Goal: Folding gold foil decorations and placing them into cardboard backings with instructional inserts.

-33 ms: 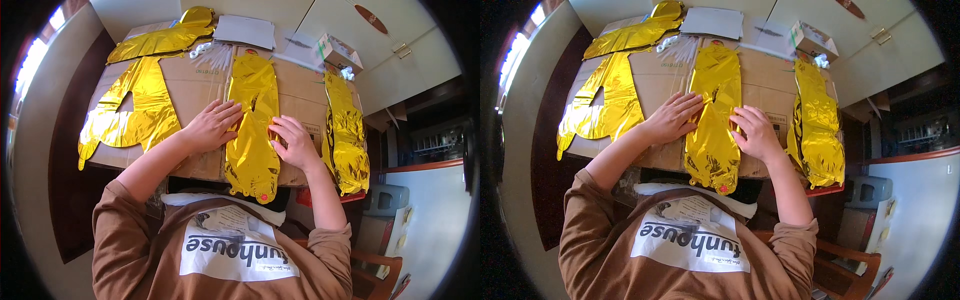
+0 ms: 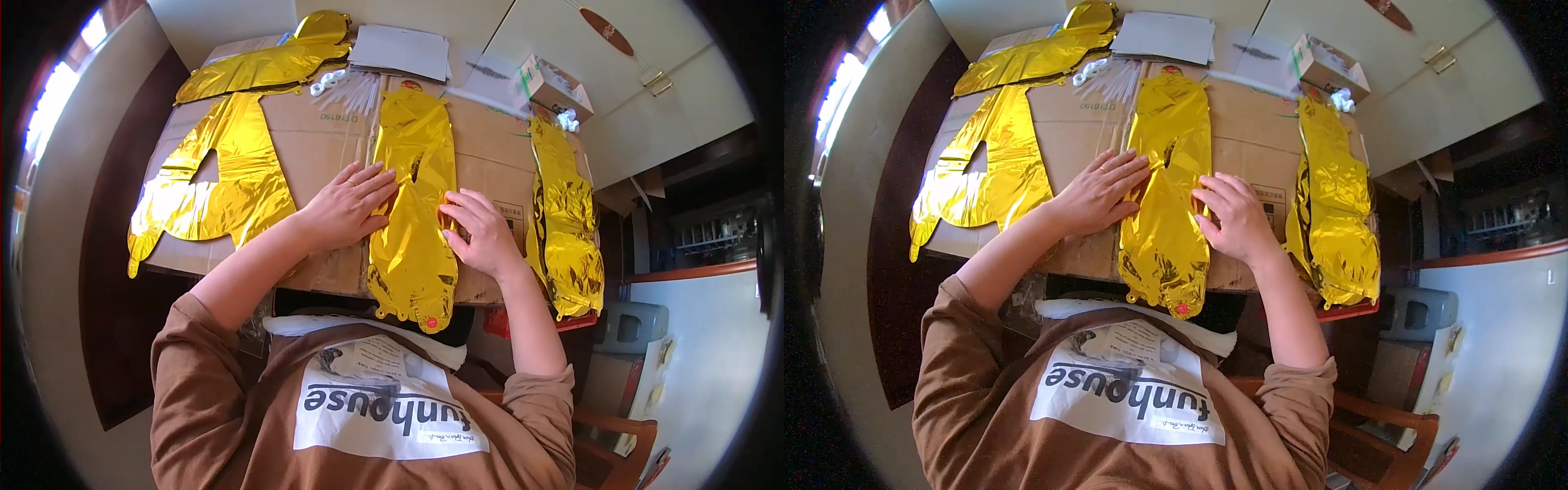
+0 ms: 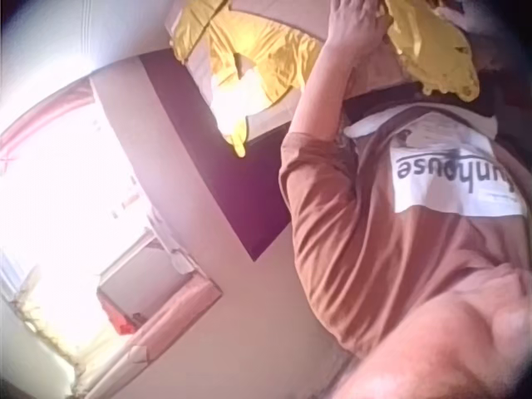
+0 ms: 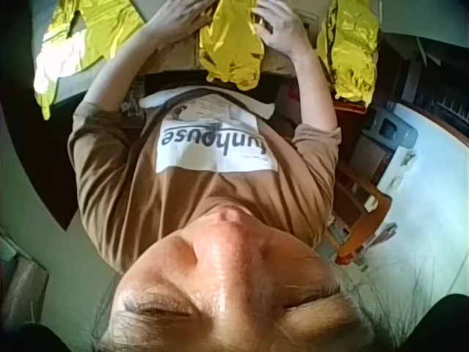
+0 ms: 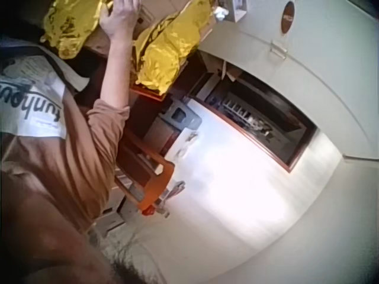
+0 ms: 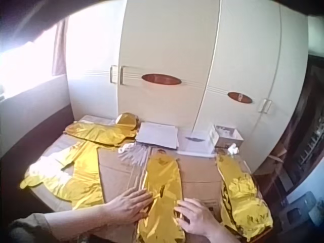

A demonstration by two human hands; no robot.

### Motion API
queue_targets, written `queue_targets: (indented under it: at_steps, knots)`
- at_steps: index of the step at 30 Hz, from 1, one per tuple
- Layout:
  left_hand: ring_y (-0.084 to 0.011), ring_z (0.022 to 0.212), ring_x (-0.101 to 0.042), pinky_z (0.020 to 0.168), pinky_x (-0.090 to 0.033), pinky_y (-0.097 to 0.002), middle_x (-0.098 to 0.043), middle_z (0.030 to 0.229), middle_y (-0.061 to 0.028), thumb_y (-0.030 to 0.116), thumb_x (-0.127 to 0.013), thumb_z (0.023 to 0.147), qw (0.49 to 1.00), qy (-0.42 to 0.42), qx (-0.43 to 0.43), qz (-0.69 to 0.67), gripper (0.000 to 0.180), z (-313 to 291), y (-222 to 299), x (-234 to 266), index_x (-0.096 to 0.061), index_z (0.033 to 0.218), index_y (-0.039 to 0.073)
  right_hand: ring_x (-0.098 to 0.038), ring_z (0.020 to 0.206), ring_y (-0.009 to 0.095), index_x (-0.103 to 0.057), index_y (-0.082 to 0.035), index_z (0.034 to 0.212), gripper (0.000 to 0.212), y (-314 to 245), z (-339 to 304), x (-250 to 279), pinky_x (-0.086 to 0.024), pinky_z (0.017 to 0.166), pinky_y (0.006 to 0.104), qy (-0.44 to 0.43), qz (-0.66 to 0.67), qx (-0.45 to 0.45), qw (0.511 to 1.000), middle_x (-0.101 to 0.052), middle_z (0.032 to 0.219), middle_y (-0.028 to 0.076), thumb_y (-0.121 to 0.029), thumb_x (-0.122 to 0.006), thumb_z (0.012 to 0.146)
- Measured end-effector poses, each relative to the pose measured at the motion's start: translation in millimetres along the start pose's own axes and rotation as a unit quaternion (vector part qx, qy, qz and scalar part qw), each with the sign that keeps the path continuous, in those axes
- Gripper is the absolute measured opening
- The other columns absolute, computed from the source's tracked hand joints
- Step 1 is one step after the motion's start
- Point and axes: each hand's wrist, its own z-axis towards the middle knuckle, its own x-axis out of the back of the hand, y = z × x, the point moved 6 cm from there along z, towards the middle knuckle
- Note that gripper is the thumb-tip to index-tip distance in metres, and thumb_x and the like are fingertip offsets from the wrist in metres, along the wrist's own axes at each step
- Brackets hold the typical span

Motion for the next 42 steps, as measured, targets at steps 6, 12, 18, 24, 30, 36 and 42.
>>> queue_targets:
  at_steps: [6, 12, 18, 24, 30, 36, 42]
  knots:
    - [-0.0339, 0.147, -0.03, 0.122, -0.018, -0.0501, -0.044, 0.153, -0.0142, 0.042, -0.057, 0.096, 1.0, 0.008, -0.005, 0.001, 0.063, 0.3, -0.7, 0.2, -0.047, 0.145, 0.003, -0.055, 0.124, 0.035, -0.069, -0.005, 0.115, 0.036, 0.5, 0.6, 0.6, -0.042, 0.109, 0.0449, -0.006, 0.005, 0.001, 1.0, -0.064, 0.127, 0.015, -0.019, -0.073, 0.082]
    - [-0.0341, 0.147, -0.03, 0.122, -0.018, -0.0503, -0.043, 0.153, -0.0141, 0.043, -0.056, 0.096, 1.0, 0.013, -0.009, -0.002, 0.064, -1.0, -2.0, -1.7, -0.046, 0.146, 0.005, -0.059, 0.119, 0.033, -0.07, -0.004, 0.111, 0.032, 0.3, 2.3, 6.8, -0.043, 0.108, 0.0454, 0.027, 0.006, 0.013, 1.0, -0.067, 0.123, 0.014, -0.017, -0.073, 0.082]
    - [-0.0339, 0.146, -0.031, 0.121, -0.019, -0.051, -0.043, 0.153, -0.0138, 0.042, -0.056, 0.097, 1.0, 0.012, -0.009, -0.011, 0.062, -0.3, -1.9, -0.6, -0.046, 0.146, 0.005, -0.063, 0.106, 0.029, -0.07, -0.005, 0.103, 0.025, -55.2, 14.0, 15.7, -0.047, 0.098, 0.0438, 0.118, -0.01, 0.091, 0.989, -0.067, 0.116, 0.015, -0.016, -0.073, 0.081]
    - [-0.034, 0.145, -0.034, 0.12, -0.02, -0.0533, -0.043, 0.153, -0.0123, 0.024, -0.061, 0.092, 1.0, 0.016, -0.014, -0.014, 0.058, -1.3, -5.8, -2.0, -0.046, 0.146, 0.009, -0.062, 0.103, 0.029, -0.064, -0.001, 0.117, 0.039, -96.8, 27.9, -41.7, -0.048, 0.092, 0.0418, 0.007, -0.012, 0.091, 0.996, -0.064, 0.117, 0.014, -0.015, -0.073, 0.082]
    - [-0.0338, 0.142, -0.038, 0.118, -0.025, -0.0505, -0.044, 0.149, -0.0167, 0.016, -0.061, 0.091, 0.996, 0.045, -0.018, -0.078, 0.054, 0.8, -5.2, 9.6, -0.047, 0.143, 0.007, -0.06, 0.097, 0.026, -0.061, 0.0, 0.121, 0.041, -96.1, 20.2, -43.5, -0.048, 0.081, 0.0411, 0.059, -0.047, 0.119, 0.99, -0.061, 0.108, 0.011, -0.019, -0.064, 0.085]
    - [-0.0352, 0.127, -0.051, 0.108, -0.039, -0.0449, -0.054, 0.135, -0.0173, 0.016, -0.059, 0.094, 0.987, 0.061, -0.011, -0.147, 0.037, 15.5, -29.0, 26.0, -0.055, 0.13, 0.005, -0.059, 0.097, 0.025, -0.064, -0.003, 0.12, 0.039, -98.4, 19.8, -44.6, -0.048, 0.08, 0.0392, 0.026, -0.062, 0.114, 0.991, -0.061, 0.105, 0.01, -0.02, -0.06, 0.085]
    - [-0.0322, 0.111, -0.059, 0.108, -0.039, -0.0465, -0.063, 0.109, -0.0123, 0.024, -0.069, 0.086, 0.995, 0.055, -0.035, -0.069, 0.029, 37.4, -50.7, 27.6, -0.064, 0.107, 0.006, -0.059, 0.102, 0.026, -0.066, -0.008, 0.121, 0.042, -101.5, 22.5, -47.1, -0.048, 0.086, 0.0387, -0.019, -0.081, 0.083, 0.993, -0.061, 0.109, 0.01, -0.014, -0.065, 0.079]
